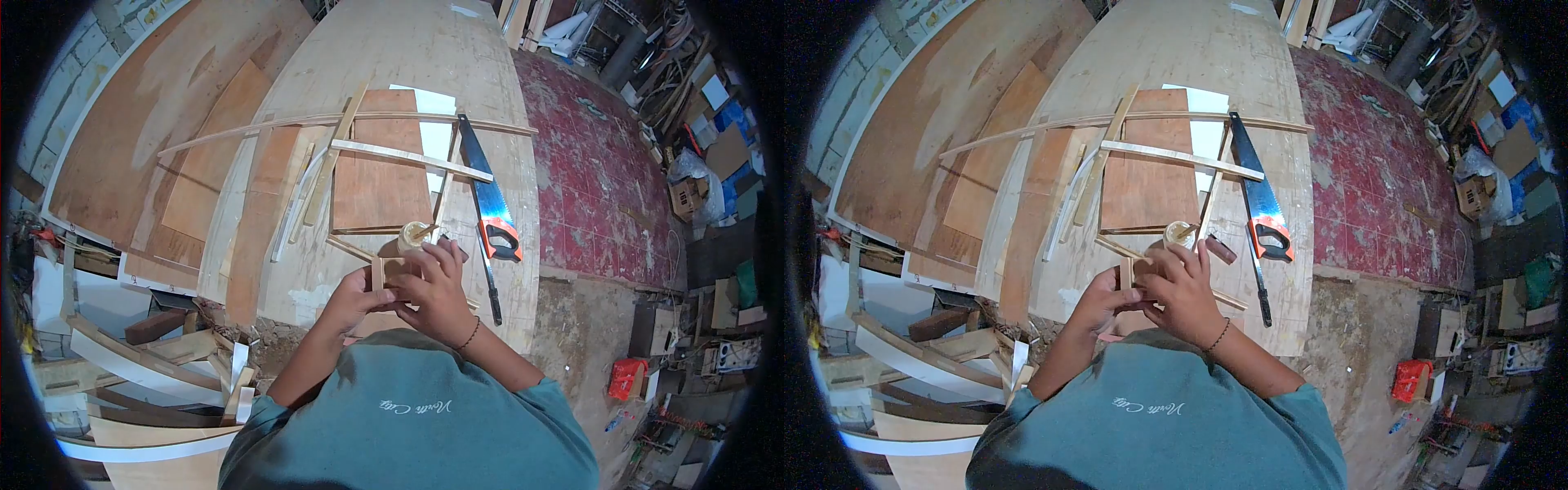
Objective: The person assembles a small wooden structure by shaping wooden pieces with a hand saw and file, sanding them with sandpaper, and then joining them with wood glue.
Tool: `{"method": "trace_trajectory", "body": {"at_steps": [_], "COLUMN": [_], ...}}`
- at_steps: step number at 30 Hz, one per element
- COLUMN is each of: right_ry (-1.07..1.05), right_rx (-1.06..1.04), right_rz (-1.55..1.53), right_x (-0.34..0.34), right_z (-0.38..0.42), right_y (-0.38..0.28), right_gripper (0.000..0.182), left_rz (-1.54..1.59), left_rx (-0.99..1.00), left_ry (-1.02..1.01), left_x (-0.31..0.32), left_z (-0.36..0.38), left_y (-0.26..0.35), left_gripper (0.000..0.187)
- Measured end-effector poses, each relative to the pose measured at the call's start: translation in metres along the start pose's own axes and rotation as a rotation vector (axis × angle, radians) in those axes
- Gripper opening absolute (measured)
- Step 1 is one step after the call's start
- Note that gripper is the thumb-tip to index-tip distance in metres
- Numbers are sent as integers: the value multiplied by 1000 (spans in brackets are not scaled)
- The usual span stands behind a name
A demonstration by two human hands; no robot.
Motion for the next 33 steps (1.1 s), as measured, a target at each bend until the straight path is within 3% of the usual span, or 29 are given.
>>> {"method": "trace_trajectory", "body": {"at_steps": [7, 12, 15, 33], "right_ry": [71, 63, 59, 26], "right_rx": [75, 45, 33, -2], "right_rz": [-38, -33, -35, -49], "right_x": [-8, -9, -9, -3], "right_z": [6, 8, 8, 8], "right_y": [17, 14, 14, 5], "right_gripper": [48, 39, 33, 31], "left_rz": [-88, -100, 131, 11], "left_rx": [72, 188, 89, 86], "left_ry": [114, 108, 75, 175], "left_x": [-10, -14, -9, -9], "left_z": [4, 5, 7, 15], "left_y": [15, 18, 14, 15], "left_gripper": [53, 46, 37, 34]}}
Point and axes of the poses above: each hand's wrist, its own z-axis away from the middle knuckle, its own x-axis out of the palm, y = z × x, the point moved 10 cm from there along -z, towards the middle knuckle, and after that the axes turned 2 degrees about y, right-handed, at the moved point
